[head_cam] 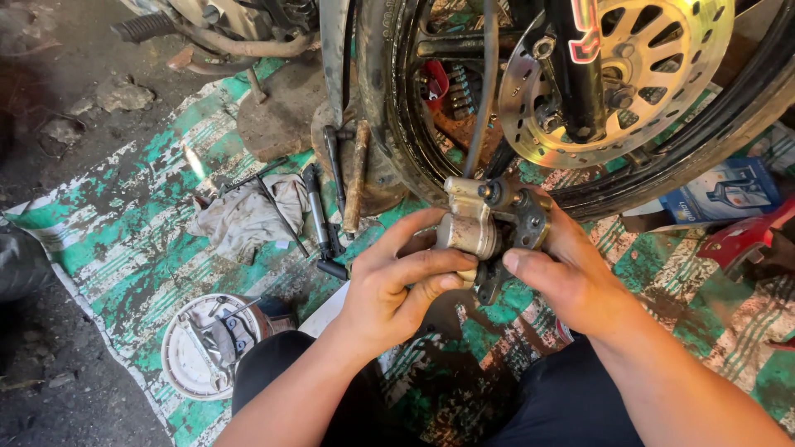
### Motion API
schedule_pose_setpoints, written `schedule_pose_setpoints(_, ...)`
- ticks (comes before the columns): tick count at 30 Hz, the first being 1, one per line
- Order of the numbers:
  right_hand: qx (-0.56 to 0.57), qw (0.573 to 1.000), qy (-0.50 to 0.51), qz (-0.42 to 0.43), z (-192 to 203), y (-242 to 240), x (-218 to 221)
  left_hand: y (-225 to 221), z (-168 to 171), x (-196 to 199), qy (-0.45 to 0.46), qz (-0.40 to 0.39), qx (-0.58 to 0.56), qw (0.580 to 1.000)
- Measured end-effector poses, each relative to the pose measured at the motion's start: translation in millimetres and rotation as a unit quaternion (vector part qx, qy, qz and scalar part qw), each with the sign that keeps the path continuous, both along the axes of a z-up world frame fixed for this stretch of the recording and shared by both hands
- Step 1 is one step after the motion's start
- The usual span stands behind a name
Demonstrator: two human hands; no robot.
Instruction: Repairing a motorcycle brake caliper by disassembling and reassembling its components
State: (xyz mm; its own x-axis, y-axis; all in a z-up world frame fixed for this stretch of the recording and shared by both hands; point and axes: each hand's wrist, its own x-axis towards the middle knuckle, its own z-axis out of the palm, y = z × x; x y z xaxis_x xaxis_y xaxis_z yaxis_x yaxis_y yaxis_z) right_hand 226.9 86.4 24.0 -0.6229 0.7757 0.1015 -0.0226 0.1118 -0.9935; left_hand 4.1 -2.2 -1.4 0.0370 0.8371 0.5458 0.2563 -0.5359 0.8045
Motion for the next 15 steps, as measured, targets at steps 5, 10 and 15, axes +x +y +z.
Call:
schedule_pose_setpoints(5, -0.004, 1.000, 0.011, 0.018, 1.1, 2.0, -5.0, -0.8, 4.8, -7.8, 0.040, 0.019, -0.008, 0.999)
schedule_pose_setpoints(10, -0.023, 0.999, 0.008, 0.037, 1.8, 4.1, -3.0, -1.8, 4.2, -8.4, 0.090, 0.010, -0.006, 0.996)
schedule_pose_setpoints(15, -0.021, 1.000, -0.009, 0.012, 5.9, 3.1, -6.9, -5.1, -2.0, 1.3, 0.023, 0.014, -0.027, 0.999)
